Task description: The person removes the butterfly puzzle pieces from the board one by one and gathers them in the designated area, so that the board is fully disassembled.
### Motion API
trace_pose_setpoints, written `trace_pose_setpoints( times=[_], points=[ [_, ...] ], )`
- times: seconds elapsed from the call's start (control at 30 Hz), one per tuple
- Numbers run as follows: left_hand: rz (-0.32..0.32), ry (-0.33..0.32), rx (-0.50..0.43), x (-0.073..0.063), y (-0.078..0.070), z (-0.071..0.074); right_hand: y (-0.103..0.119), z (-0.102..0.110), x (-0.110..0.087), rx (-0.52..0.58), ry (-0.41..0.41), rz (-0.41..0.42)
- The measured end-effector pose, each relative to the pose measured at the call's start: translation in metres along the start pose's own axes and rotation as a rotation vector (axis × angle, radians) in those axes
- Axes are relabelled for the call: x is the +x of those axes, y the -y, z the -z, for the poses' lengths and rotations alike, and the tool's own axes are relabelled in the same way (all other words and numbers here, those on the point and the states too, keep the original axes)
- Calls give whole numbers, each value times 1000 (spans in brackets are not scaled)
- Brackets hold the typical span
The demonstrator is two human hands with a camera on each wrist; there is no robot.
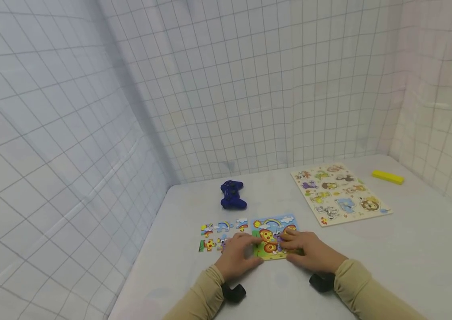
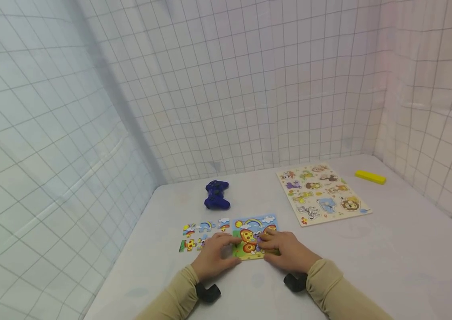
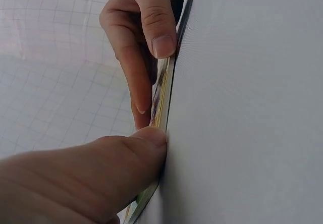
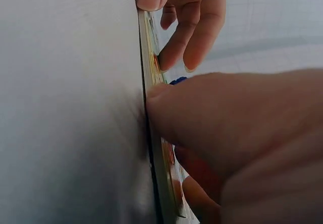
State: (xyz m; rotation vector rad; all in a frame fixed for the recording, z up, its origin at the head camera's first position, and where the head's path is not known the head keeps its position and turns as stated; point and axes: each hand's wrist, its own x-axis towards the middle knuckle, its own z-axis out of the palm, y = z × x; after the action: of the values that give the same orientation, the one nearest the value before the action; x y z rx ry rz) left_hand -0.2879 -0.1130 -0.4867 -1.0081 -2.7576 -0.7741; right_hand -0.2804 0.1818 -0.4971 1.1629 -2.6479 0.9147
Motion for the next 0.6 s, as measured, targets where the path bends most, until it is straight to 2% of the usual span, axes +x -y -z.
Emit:
trace_pose_setpoints(
  times=[0.2,0.4,0.5,0.6],
  points=[
    [11,15,-68,2,-1,0,5,1,-1,0,45,-9],
    [58,30,-133,4,-2,0,13,3,-3,-41,90,-35],
    [60,17,-104,4,-4,0,16,4,-3,-75,95,-36],
    [44,5,8,2,-7,1,16,4,-3,-106,86,-23]
  ],
)
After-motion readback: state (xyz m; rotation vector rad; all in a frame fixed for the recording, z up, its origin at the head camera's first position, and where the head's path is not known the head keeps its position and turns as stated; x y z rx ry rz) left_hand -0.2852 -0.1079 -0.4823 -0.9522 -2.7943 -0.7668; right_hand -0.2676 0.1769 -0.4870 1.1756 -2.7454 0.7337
